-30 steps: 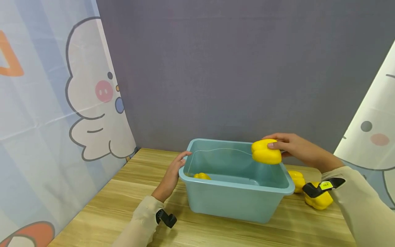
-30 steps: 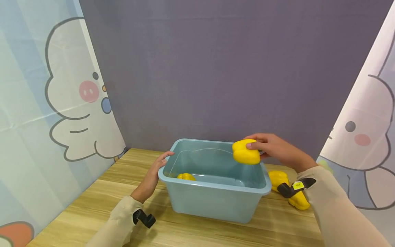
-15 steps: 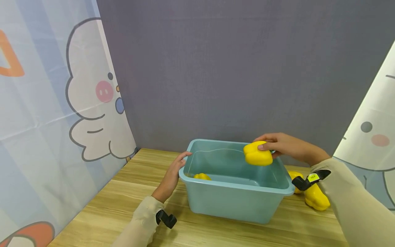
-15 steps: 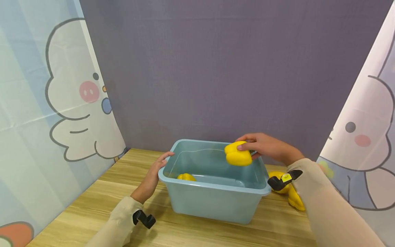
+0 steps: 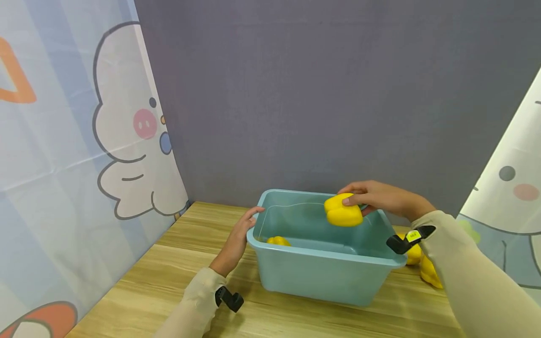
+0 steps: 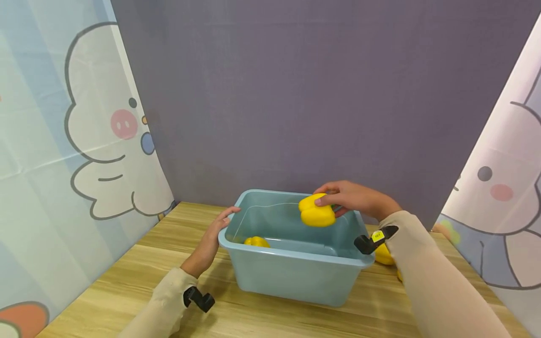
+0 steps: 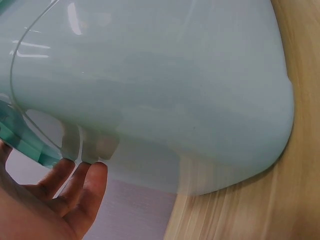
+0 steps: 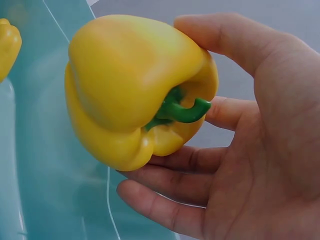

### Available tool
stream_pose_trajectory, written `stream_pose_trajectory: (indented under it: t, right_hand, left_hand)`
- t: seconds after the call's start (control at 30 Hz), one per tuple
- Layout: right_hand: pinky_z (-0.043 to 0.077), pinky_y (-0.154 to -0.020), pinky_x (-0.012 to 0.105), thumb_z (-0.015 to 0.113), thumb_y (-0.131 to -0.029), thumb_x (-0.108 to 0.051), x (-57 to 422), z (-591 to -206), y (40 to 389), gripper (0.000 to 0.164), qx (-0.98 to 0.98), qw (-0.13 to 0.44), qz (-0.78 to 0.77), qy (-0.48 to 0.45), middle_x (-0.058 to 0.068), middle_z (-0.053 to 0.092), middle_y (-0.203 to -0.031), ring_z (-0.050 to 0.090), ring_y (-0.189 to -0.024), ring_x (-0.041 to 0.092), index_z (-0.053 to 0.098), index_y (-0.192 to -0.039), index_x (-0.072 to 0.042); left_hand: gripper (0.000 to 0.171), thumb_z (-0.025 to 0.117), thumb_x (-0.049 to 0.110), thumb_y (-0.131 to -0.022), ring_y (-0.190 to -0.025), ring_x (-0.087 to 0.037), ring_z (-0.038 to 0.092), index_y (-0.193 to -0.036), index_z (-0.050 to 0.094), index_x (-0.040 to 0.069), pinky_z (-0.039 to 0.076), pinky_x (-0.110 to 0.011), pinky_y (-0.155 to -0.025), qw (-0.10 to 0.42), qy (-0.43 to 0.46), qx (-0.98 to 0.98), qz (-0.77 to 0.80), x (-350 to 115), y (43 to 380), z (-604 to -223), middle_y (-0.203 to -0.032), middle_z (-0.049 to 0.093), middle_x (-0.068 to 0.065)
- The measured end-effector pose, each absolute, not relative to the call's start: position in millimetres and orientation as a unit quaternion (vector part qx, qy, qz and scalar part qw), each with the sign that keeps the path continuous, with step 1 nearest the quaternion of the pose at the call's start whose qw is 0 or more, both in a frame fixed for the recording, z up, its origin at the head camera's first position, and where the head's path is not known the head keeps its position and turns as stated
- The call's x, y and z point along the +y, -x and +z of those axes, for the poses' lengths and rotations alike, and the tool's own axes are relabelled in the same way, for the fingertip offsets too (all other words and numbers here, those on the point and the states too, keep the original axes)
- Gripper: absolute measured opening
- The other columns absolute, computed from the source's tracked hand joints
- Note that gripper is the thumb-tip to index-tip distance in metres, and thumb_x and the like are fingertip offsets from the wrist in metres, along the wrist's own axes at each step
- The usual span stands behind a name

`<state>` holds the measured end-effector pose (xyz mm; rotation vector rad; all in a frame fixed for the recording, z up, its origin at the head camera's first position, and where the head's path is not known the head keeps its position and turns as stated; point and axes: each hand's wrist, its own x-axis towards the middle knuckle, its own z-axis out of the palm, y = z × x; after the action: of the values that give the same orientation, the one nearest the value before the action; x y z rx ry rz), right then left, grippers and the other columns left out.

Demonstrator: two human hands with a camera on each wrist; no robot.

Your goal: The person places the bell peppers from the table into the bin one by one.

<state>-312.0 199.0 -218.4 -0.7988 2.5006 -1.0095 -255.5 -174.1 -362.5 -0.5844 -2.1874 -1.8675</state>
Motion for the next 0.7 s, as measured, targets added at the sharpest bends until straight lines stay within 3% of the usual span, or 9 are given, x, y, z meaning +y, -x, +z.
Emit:
stream_pose_trajectory:
  t: [0.37, 0.7]
  right_hand:
    - [0.054, -0.088, 0.042, 0.066, -0.095, -0.042, 183.9, -232.6, 320.2, 0.053, 0.875, 0.170, -0.361, 0.273, 0.009, 0.061, -0.127, 0.061, -0.108, 0.027, 0.056, -0.137, -0.011]
    - [0.053, -0.089, 0.044, 0.069, -0.093, -0.041, 172.3, -238.3, 325.8, 0.053, 0.870, 0.180, -0.369, 0.275, 0.010, 0.059, -0.131, 0.059, -0.112, 0.027, 0.057, -0.135, -0.010]
  left_hand:
    - [0.049, 0.033, 0.034, -0.106, -0.132, -0.030, 0.041, -0.147, 0.046, 0.010, 0.033, -0.050, -0.104, 0.102, 0.200, -0.742, -0.632, -173.1, 254.4, -362.4, -0.154, 0.038, -0.004]
    - [0.050, 0.035, 0.038, -0.105, -0.130, -0.031, 0.043, -0.147, 0.046, 0.013, 0.035, -0.049, -0.103, 0.101, 0.196, -0.740, -0.635, -172.0, 253.0, -362.4, -0.153, 0.039, -0.003]
